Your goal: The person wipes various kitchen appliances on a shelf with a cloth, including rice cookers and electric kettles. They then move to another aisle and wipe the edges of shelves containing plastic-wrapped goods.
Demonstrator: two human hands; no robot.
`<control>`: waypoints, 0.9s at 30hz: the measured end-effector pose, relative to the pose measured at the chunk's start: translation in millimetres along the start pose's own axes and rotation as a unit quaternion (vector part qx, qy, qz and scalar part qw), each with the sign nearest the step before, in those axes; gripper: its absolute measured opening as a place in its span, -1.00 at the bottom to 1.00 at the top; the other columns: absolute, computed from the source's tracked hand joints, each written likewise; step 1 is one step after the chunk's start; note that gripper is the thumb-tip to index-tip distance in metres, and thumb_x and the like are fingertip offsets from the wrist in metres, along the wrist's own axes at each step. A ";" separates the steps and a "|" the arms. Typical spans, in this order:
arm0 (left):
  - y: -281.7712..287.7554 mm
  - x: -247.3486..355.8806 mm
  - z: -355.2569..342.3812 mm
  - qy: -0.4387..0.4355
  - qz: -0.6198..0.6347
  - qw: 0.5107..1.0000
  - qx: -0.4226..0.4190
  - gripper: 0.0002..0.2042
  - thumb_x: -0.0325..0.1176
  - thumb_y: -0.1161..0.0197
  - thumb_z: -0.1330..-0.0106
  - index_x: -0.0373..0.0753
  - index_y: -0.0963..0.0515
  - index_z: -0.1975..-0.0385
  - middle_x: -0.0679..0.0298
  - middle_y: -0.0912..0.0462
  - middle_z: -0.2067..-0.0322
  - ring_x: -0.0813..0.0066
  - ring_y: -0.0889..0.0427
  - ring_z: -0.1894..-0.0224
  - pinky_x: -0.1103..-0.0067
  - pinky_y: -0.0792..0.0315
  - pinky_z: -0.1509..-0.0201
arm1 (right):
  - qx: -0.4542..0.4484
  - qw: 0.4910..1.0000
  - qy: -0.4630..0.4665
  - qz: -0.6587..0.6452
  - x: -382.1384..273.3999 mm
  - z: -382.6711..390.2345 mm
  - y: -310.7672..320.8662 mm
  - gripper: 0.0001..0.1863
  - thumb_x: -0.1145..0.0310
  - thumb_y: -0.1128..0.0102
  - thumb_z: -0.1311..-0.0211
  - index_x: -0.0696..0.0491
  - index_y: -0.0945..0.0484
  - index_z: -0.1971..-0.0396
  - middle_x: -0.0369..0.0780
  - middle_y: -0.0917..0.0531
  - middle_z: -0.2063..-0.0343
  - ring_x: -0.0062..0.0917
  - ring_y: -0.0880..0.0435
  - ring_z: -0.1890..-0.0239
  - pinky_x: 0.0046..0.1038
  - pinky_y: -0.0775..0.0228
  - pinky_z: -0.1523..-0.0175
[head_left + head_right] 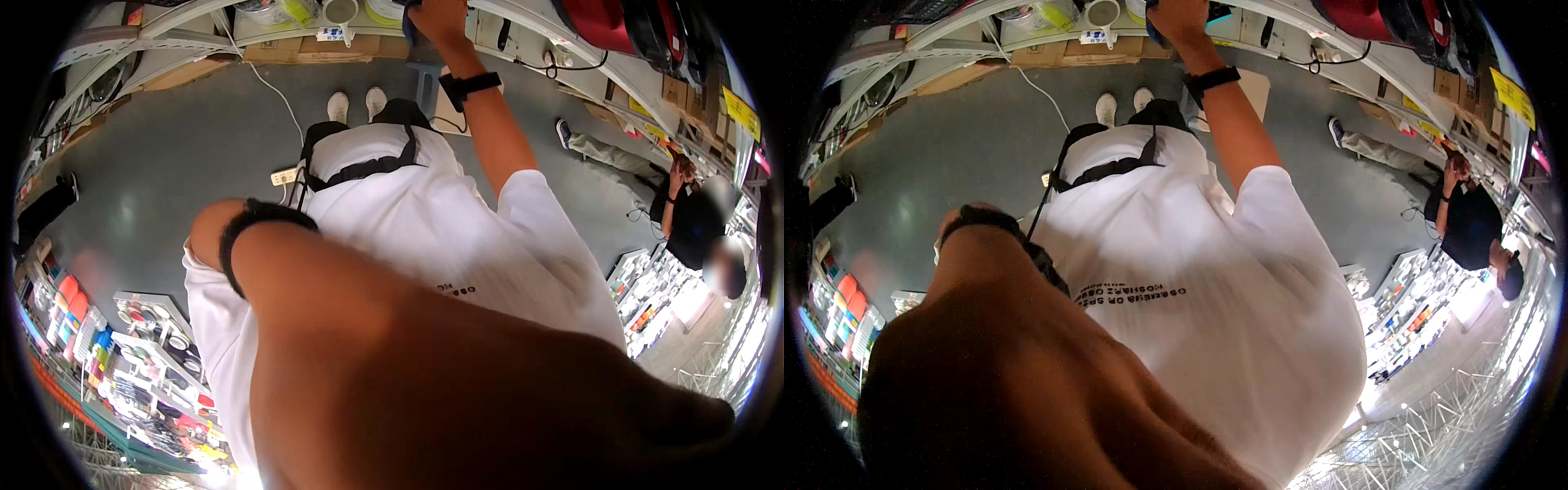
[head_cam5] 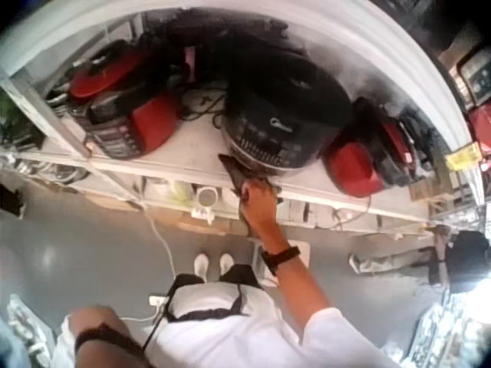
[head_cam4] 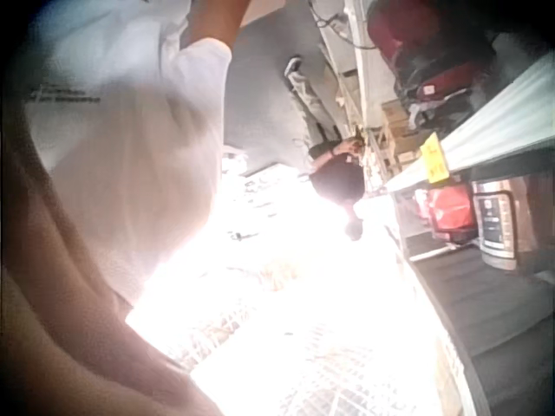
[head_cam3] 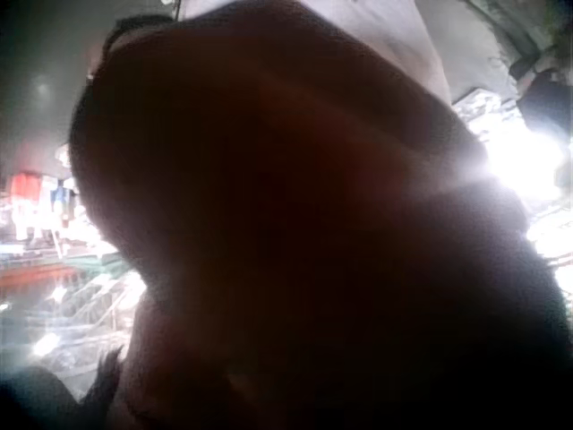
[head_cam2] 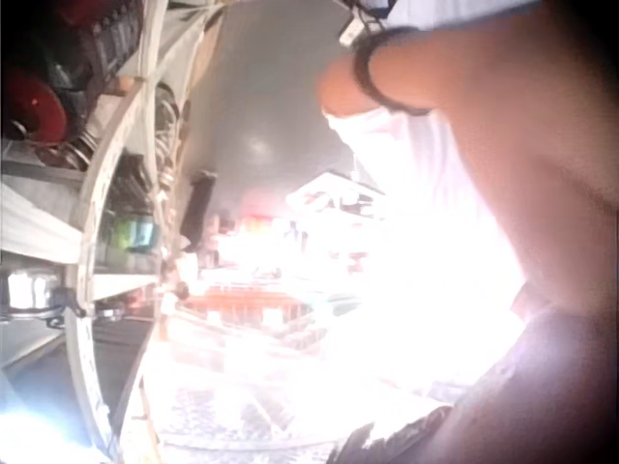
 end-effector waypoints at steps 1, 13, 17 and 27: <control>1.6 -2.2 -0.9 0.002 0.007 1.000 -0.002 -0.84 -0.31 0.03 -0.40 -0.20 -0.42 0.16 0.12 -0.57 0.24 0.20 -0.58 0.21 0.34 -0.46 -0.02 | -0.009 1.000 -0.006 -0.023 3.9 -0.4 -2.1 -0.93 0.52 -0.13 0.21 0.02 -0.46 0.65 -0.10 -0.55 0.60 -0.14 -0.56 0.43 -0.12 -0.39 0.33; 136.1 -93.3 85.7 0.168 -0.196 0.850 0.459 -0.85 -0.52 0.08 -0.32 -0.35 -0.44 0.22 0.04 -0.59 0.21 0.14 -0.58 0.07 0.31 -0.42 -0.13 | 0.092 0.978 -0.150 -0.115 114.1 35.4 43.9 -0.73 0.52 -0.20 0.34 0.06 -0.56 0.45 -0.17 -0.64 0.43 -0.21 -0.63 0.32 -0.26 -0.46 0.11; 195.5 -148.8 109.4 0.223 -0.255 0.817 0.467 -0.83 -0.47 -0.04 -0.37 -0.38 -0.46 0.13 0.13 -0.60 0.14 0.42 -0.58 0.05 0.53 -0.43 -0.08 | 0.201 0.954 -0.207 -0.085 166.6 33.9 109.6 -0.73 0.55 -0.13 0.31 0.06 -0.56 0.44 -0.06 -0.63 0.33 -0.11 -0.59 0.27 -0.25 -0.44 0.10; 259.9 -296.9 101.4 0.254 -0.565 0.685 0.383 0.01 -0.04 -0.51 -0.03 -0.42 0.02 -0.33 -0.15 -0.08 -0.28 0.04 -0.14 -0.34 0.27 -0.25 -0.31 | -0.057 0.989 -0.121 0.061 232.4 -18.6 28.2 -0.40 0.37 -0.12 0.04 -0.01 -0.28 -0.11 0.09 -0.56 0.11 0.08 -0.53 0.06 -0.03 -0.37 -0.03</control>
Point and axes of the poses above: each hand's wrist, its own z-axis away from the middle knuckle, its own y-axis out of the back of the hand, x = y × z, the point moved 7 cm from there along -z, towards the middle knuckle
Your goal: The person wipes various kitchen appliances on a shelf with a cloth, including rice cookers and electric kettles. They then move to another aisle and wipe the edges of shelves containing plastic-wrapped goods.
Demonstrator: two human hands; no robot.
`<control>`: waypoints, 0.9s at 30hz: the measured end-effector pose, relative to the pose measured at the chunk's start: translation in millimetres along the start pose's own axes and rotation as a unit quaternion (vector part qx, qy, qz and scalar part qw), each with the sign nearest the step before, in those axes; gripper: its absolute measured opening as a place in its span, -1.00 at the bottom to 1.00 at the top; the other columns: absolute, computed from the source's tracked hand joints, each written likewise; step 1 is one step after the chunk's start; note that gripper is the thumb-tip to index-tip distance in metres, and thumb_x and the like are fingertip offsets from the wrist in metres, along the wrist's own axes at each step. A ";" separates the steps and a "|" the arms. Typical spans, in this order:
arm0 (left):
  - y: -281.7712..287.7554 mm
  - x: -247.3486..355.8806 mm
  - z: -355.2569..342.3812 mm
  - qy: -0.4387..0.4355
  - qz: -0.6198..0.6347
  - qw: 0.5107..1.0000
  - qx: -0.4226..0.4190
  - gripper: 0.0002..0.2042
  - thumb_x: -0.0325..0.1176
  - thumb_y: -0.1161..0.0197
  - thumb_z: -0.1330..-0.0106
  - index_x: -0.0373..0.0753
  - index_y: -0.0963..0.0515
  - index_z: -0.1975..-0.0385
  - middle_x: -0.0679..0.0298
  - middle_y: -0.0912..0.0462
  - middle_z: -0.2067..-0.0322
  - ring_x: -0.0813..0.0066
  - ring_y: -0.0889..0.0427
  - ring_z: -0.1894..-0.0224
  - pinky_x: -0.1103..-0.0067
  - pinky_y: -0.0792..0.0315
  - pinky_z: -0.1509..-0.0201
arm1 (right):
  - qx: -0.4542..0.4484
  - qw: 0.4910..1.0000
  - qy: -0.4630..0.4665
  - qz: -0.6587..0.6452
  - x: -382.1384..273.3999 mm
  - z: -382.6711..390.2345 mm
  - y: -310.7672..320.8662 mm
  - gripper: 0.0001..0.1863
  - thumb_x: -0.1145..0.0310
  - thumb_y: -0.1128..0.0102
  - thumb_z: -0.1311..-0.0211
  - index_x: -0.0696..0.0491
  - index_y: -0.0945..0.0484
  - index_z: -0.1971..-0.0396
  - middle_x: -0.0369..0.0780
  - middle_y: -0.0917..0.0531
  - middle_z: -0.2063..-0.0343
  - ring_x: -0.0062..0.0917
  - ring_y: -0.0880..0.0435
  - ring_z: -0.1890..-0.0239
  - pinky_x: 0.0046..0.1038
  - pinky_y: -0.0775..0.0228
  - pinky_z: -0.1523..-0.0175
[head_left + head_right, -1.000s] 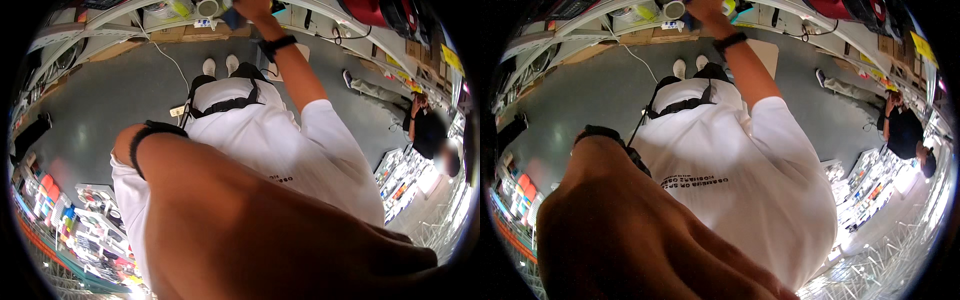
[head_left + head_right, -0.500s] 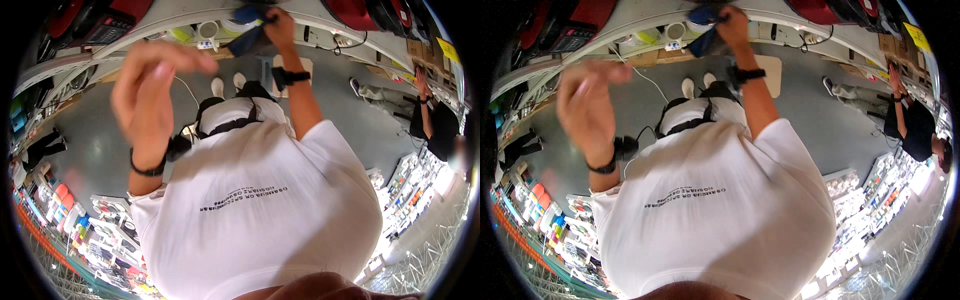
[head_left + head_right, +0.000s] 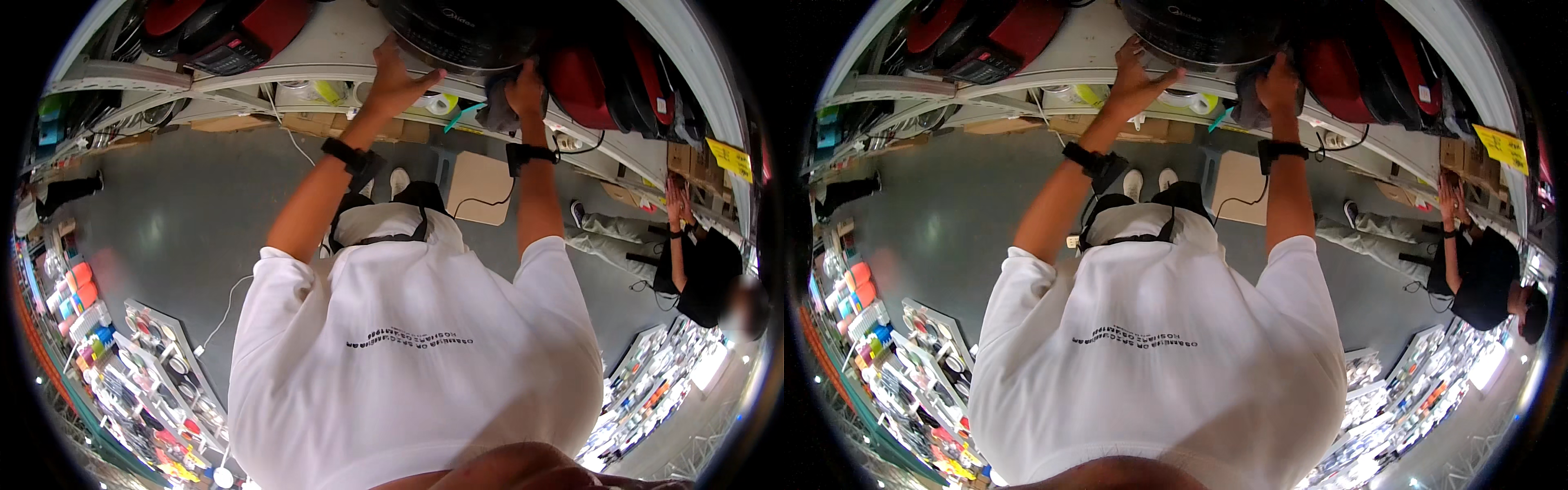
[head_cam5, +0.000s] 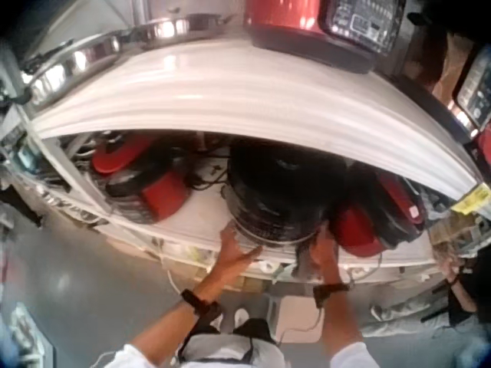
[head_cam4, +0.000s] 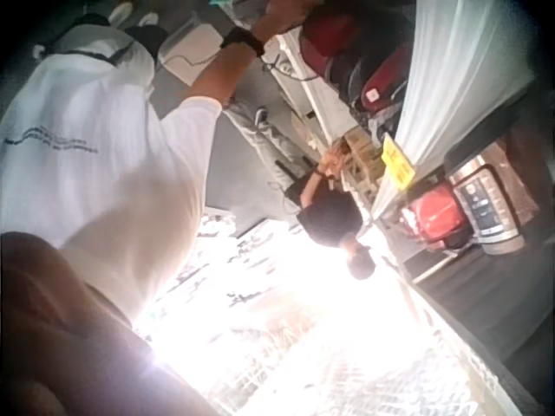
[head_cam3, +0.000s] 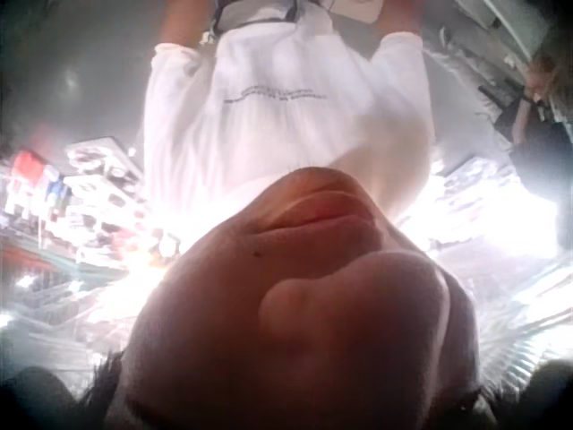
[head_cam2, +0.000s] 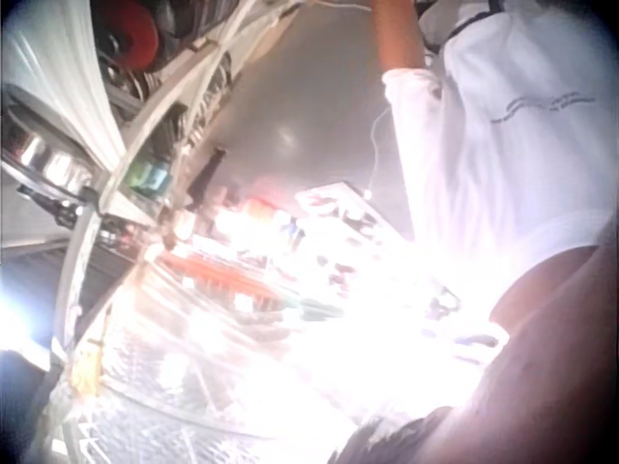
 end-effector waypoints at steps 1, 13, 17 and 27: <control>-3.8 6.7 0.3 0.002 -0.001 1.000 0.001 0.01 -0.04 -0.51 -0.03 -0.42 0.02 -0.33 -0.15 -0.08 -0.28 0.04 -0.14 -0.34 0.27 -0.25 -0.31 | 0.005 1.000 -0.003 -0.006 11.5 -7.4 -2.3 -0.40 0.36 -0.13 0.03 0.01 -0.27 -0.11 0.09 -0.56 0.11 0.07 -0.53 0.05 -0.03 -0.36 -0.05; -8.8 -8.0 11.1 0.059 0.055 0.992 0.095 0.13 0.02 -0.49 -0.03 -0.59 0.17 -0.32 -0.21 -0.10 -0.23 -0.04 -0.19 -0.28 0.30 -0.24 -0.32 | -0.047 0.992 -0.011 -0.117 -25.6 51.0 12.7 -0.46 0.49 -0.05 0.11 -0.04 -0.36 -0.01 -0.02 -0.59 0.13 0.02 -0.55 0.07 -0.01 -0.34 -0.01; -15.4 -21.1 12.6 0.049 0.064 0.994 0.079 -0.03 -0.06 -0.43 -0.12 -0.50 0.05 -0.33 -0.18 -0.15 -0.20 0.00 -0.36 -0.15 0.31 -0.40 -0.17 | -0.016 0.999 -0.028 -0.041 -10.2 20.1 22.5 -0.52 0.50 -0.05 0.15 -0.05 -0.40 0.09 0.02 -0.63 0.32 0.04 -0.61 0.27 -0.10 -0.44 0.17; -11.5 -55.0 116.7 0.159 0.171 0.889 -0.393 -0.32 -0.11 -0.27 -0.30 -0.24 -0.06 -0.27 0.05 -0.61 0.11 0.32 -0.69 0.25 0.49 -0.58 0.29 | -0.026 0.974 -0.039 -0.221 -167.0 97.2 -5.2 -0.53 0.56 -0.08 0.24 0.01 -0.44 0.16 0.00 -0.59 0.29 0.01 -0.60 0.19 -0.24 -0.45 0.10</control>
Point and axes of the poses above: each hand's wrist, its own z-axis away from the middle knuckle, its own y-axis out of the back of the hand, x = y × z, the point moved 7 cm from there along -z, towards the middle knuckle
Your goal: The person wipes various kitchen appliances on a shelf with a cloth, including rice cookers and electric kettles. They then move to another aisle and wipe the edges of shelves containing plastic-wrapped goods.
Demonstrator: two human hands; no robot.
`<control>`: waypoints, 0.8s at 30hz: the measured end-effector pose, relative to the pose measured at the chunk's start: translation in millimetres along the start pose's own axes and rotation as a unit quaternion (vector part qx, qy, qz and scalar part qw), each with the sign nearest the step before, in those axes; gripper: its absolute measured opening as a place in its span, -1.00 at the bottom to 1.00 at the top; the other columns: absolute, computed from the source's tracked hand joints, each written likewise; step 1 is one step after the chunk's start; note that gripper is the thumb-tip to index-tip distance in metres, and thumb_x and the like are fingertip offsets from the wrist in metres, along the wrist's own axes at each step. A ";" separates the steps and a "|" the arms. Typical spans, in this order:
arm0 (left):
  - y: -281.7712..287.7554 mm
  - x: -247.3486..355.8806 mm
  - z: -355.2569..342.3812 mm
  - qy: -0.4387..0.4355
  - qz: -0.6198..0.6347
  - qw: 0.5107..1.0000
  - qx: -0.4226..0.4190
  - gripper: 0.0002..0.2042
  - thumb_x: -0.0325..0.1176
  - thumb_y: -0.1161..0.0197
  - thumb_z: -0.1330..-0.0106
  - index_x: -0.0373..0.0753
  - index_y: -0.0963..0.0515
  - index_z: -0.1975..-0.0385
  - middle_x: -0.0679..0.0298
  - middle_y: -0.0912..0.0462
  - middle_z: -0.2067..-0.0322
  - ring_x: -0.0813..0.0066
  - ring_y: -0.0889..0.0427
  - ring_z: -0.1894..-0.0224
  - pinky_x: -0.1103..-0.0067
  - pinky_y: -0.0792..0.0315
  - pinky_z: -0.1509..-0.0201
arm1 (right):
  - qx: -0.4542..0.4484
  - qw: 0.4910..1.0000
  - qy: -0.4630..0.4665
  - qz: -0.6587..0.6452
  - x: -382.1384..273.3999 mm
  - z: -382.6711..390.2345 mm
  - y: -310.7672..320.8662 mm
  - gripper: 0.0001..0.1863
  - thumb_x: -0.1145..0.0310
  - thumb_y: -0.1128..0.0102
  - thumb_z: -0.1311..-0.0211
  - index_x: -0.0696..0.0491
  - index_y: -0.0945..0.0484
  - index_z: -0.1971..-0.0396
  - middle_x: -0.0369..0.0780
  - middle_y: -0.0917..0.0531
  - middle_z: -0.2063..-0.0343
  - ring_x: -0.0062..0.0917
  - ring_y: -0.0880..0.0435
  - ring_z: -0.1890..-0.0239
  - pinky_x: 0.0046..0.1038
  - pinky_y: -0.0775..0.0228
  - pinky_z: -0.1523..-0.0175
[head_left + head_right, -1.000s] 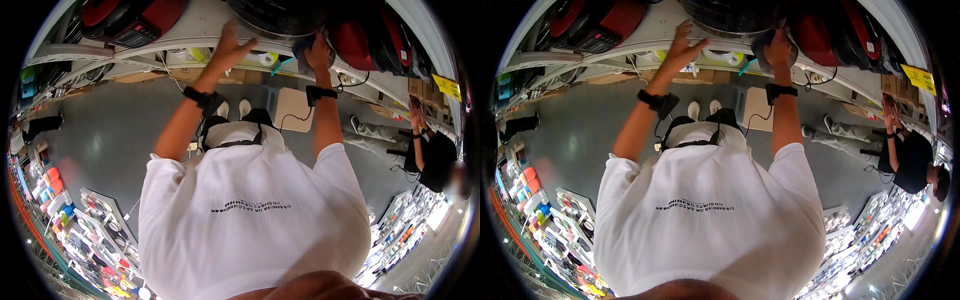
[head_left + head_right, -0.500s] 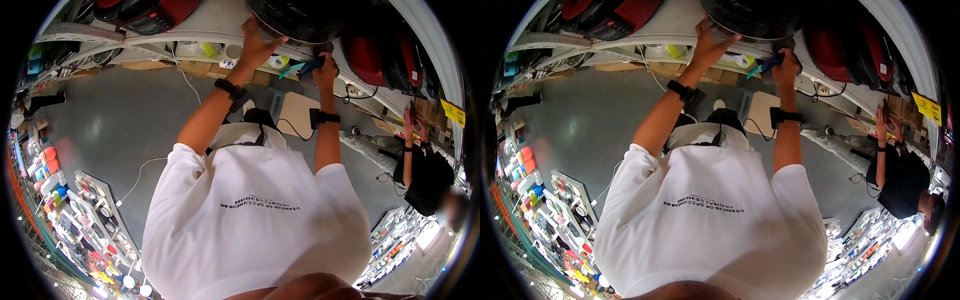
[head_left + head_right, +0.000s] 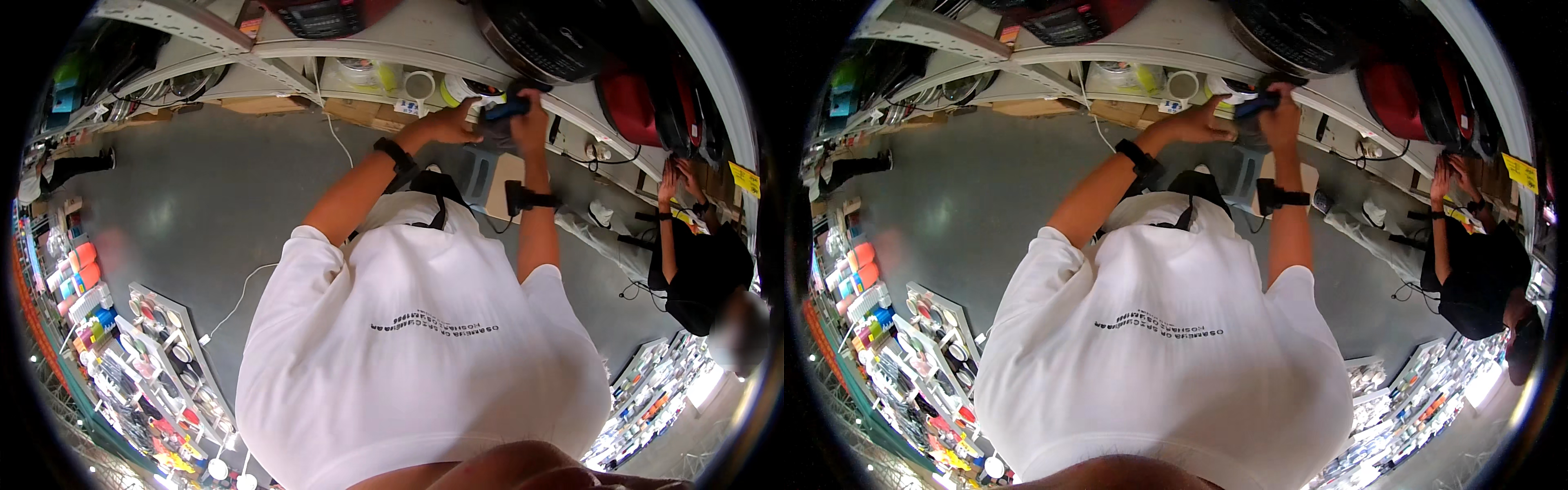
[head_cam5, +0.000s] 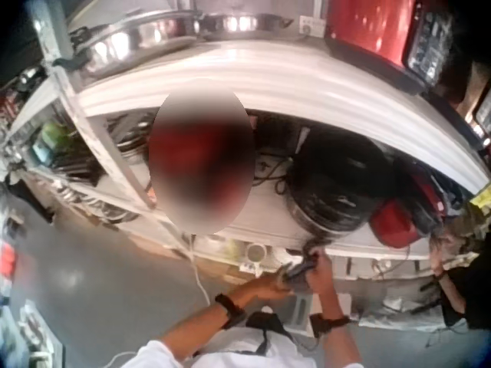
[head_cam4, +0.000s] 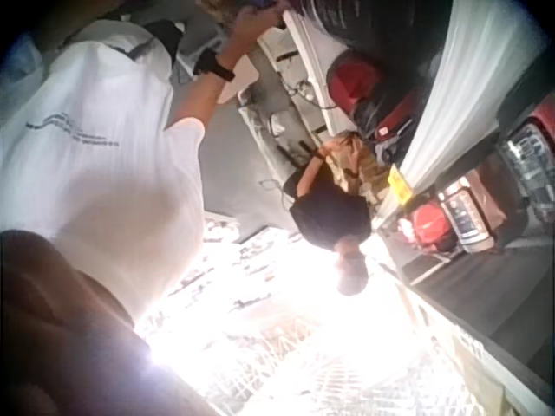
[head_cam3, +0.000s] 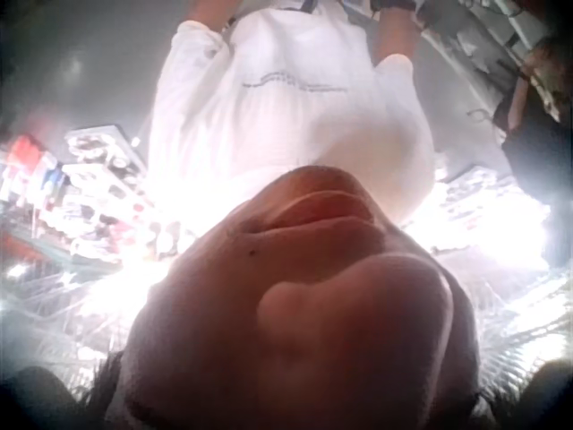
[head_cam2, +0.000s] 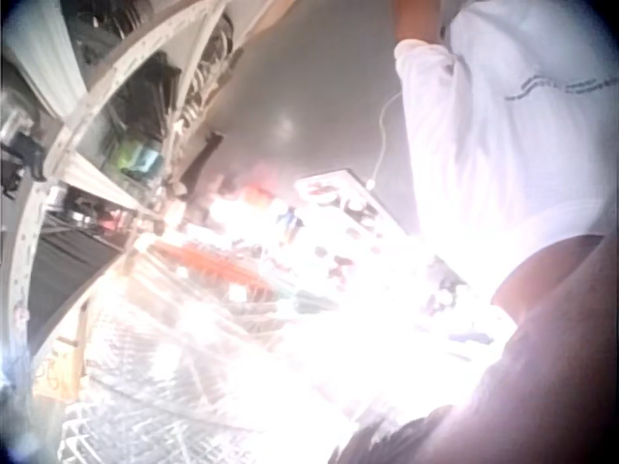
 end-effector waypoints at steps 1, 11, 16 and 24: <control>-1.8 -14.8 8.6 0.028 0.013 0.999 -0.030 -0.32 -0.10 -0.26 -0.30 -0.24 -0.06 -0.26 0.05 -0.63 0.14 0.33 -0.69 0.27 0.50 -0.58 0.31 | -0.007 0.999 0.038 -0.024 -30.4 0.8 -18.8 -0.53 0.58 -0.07 0.24 0.03 -0.43 0.16 0.00 -0.58 0.26 0.01 -0.59 0.16 -0.25 -0.43 0.06; 139.1 -38.5 105.7 -0.057 -0.099 0.898 0.425 -0.75 -0.49 -0.11 -0.21 -0.41 -0.40 0.12 -0.23 -0.53 0.35 -0.25 -0.51 0.26 0.16 -0.42 0.18 | -0.048 0.973 0.111 0.199 -134.2 -76.3 -195.8 -0.42 0.17 -0.20 -0.08 0.01 -0.34 -0.12 0.04 -0.57 0.08 -0.04 -0.52 -0.01 -0.03 -0.32 -0.07; 171.2 -33.2 144.6 -0.132 -0.206 0.806 0.539 -0.57 -0.60 -0.09 -0.13 -0.45 -0.33 -0.05 -0.27 -0.38 0.10 -0.24 -0.35 0.04 0.17 -0.32 -0.06 | -0.044 0.977 0.101 0.181 -162.5 -66.1 -227.7 -0.40 0.09 -0.18 -0.10 0.00 -0.35 -0.15 0.00 -0.61 0.10 -0.09 -0.59 0.04 0.02 -0.33 -0.04; 160.1 -70.2 103.4 -0.015 -0.334 0.827 0.453 -0.24 -0.31 -0.27 -0.04 -0.48 -0.17 -0.27 -0.39 -0.12 -0.22 -0.24 -0.03 -0.36 0.04 0.03 -0.39 | -0.071 0.962 0.075 0.255 -173.0 -16.2 -187.1 -0.59 0.27 -0.17 -0.07 -0.01 -0.42 0.04 -0.10 -0.58 0.08 -0.13 -0.56 0.01 -0.08 -0.37 -0.09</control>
Point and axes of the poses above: each hand's wrist, its own z-axis away from the middle knuckle, its own y-axis out of the back of the hand, x = y × z, the point moved 7 cm from there along -z, towards the middle knuckle
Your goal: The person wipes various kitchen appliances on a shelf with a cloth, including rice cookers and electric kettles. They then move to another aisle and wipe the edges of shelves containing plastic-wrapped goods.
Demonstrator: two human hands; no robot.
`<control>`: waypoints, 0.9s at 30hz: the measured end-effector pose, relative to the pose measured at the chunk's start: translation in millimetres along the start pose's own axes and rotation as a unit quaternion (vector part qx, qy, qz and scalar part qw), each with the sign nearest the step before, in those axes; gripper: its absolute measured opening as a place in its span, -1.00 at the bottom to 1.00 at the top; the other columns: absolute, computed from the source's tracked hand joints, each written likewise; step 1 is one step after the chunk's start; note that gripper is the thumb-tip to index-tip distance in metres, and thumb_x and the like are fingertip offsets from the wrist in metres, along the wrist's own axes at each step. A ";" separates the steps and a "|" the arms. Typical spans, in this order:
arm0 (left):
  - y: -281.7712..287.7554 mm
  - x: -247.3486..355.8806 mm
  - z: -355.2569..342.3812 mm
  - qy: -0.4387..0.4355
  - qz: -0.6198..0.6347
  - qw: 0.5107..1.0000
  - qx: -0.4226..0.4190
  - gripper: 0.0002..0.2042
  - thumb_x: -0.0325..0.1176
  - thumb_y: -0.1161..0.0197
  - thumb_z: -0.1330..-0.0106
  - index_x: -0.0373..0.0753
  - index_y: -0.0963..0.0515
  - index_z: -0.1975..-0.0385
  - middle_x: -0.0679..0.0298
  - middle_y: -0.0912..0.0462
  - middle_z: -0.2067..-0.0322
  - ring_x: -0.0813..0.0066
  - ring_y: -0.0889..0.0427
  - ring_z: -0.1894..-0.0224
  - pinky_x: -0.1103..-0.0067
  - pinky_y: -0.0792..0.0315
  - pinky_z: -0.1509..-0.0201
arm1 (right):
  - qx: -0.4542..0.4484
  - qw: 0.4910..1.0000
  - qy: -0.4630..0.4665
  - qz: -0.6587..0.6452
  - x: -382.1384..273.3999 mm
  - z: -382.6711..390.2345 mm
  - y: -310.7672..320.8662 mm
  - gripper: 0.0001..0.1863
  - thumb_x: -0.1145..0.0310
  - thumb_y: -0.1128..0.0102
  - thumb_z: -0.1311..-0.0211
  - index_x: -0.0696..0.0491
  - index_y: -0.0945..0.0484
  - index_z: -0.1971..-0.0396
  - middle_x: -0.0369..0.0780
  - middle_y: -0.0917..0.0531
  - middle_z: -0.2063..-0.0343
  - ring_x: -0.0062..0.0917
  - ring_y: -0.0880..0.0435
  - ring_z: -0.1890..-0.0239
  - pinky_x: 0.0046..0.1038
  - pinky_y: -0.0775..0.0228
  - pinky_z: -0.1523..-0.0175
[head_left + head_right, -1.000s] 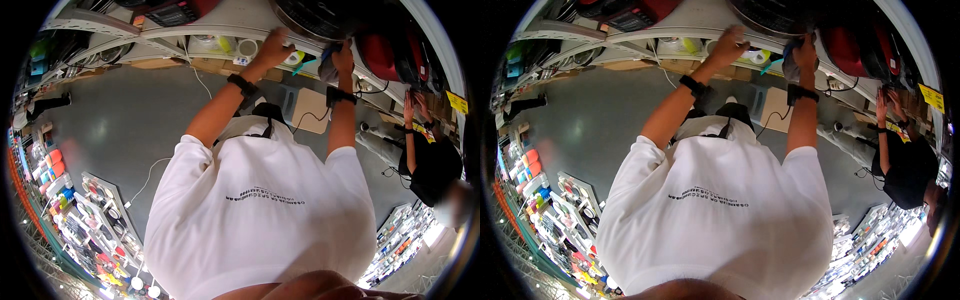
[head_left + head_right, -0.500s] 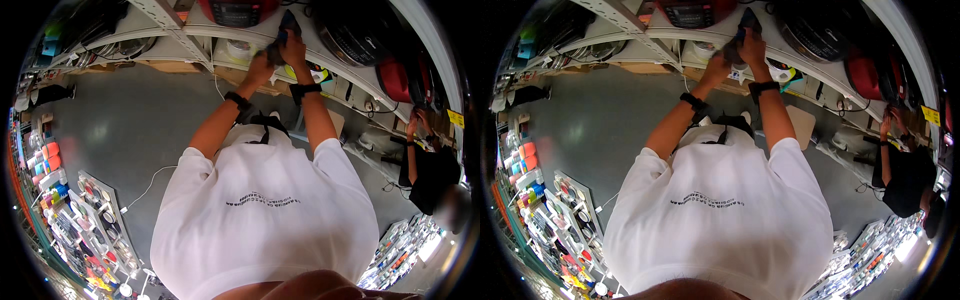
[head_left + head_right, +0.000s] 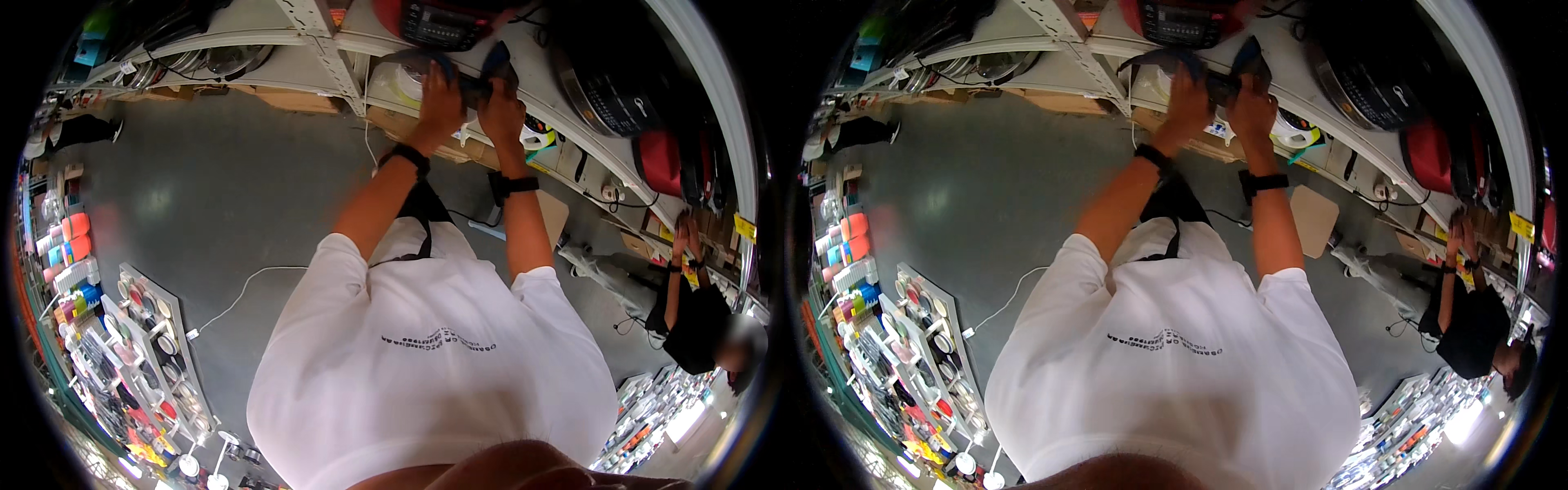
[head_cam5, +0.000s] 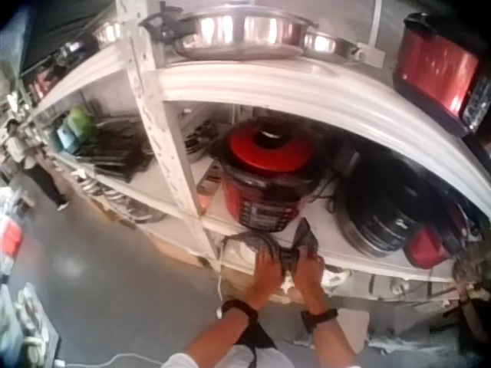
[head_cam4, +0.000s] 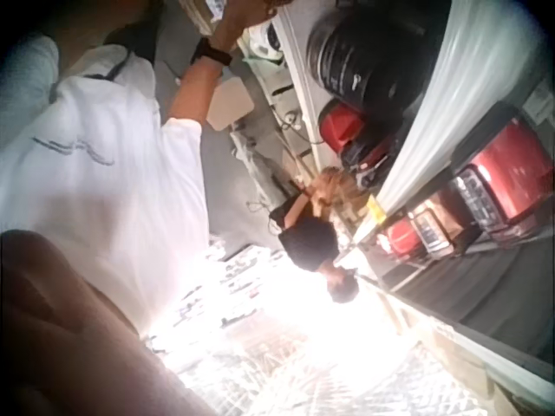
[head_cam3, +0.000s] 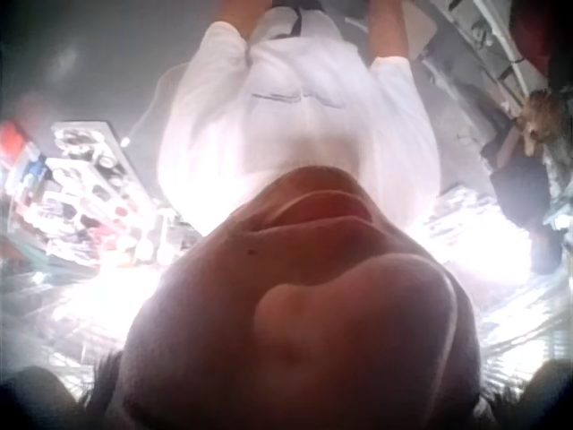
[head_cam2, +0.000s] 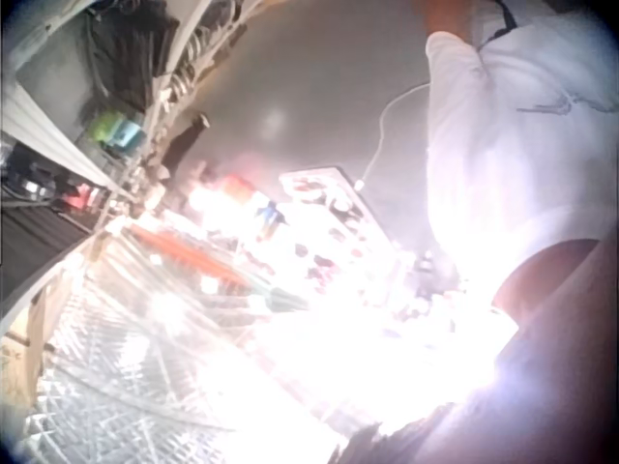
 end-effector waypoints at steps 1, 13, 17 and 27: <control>-4.5 11.2 0.2 0.009 0.005 0.999 -0.031 -0.23 -0.29 -0.27 -0.07 -0.48 -0.14 -0.29 -0.40 -0.06 -0.26 -0.24 0.03 -0.39 0.06 0.08 -0.42 | 0.003 1.000 -0.004 0.002 11.0 -2.1 -4.9 -0.59 0.27 -0.17 -0.07 -0.01 -0.42 0.04 -0.10 -0.58 0.08 -0.13 -0.56 0.01 -0.08 -0.37 -0.09; 31.1 -40.1 -9.1 -0.018 -0.057 0.993 -0.100 -0.30 -0.32 -0.30 -0.11 -0.19 -0.20 -0.31 -0.20 -0.22 -0.27 0.07 -0.17 -0.37 0.19 0.03 -0.44 | -0.029 0.995 0.021 0.091 -45.6 -17.6 -14.0 -0.59 0.39 -0.21 0.04 0.14 -0.42 0.12 0.01 -0.54 0.03 -0.09 -0.47 -0.11 -0.15 -0.36 -0.15; 57.4 -69.8 -9.5 -0.052 -0.064 0.996 -0.045 -0.45 -0.36 -0.27 -0.07 -0.23 -0.36 -0.14 -0.18 -0.37 -0.14 0.07 -0.34 -0.26 0.20 -0.05 -0.41 | 0.008 0.998 0.049 0.035 -79.3 -9.8 -26.2 -0.60 0.41 -0.22 0.09 0.15 -0.43 0.17 -0.01 -0.55 0.11 -0.09 -0.50 -0.02 -0.13 -0.44 -0.03; 96.4 -144.6 17.0 -0.017 0.073 0.958 -0.275 -0.68 -0.31 -0.19 -0.17 -0.33 -0.47 0.11 -0.13 -0.59 0.32 -0.05 -0.58 0.16 0.21 -0.45 0.07 | 0.030 0.989 0.124 0.080 -159.4 -11.0 -66.0 -0.52 0.36 -0.32 0.14 0.11 -0.39 0.14 0.00 -0.49 -0.04 -0.07 -0.44 -0.16 -0.14 -0.28 -0.24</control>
Point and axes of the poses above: each hand's wrist, its own z-axis away from the middle knuckle, its own y-axis out of the back of the hand, x = y × z, the point moved 7 cm from there along -z, towards the middle knuckle
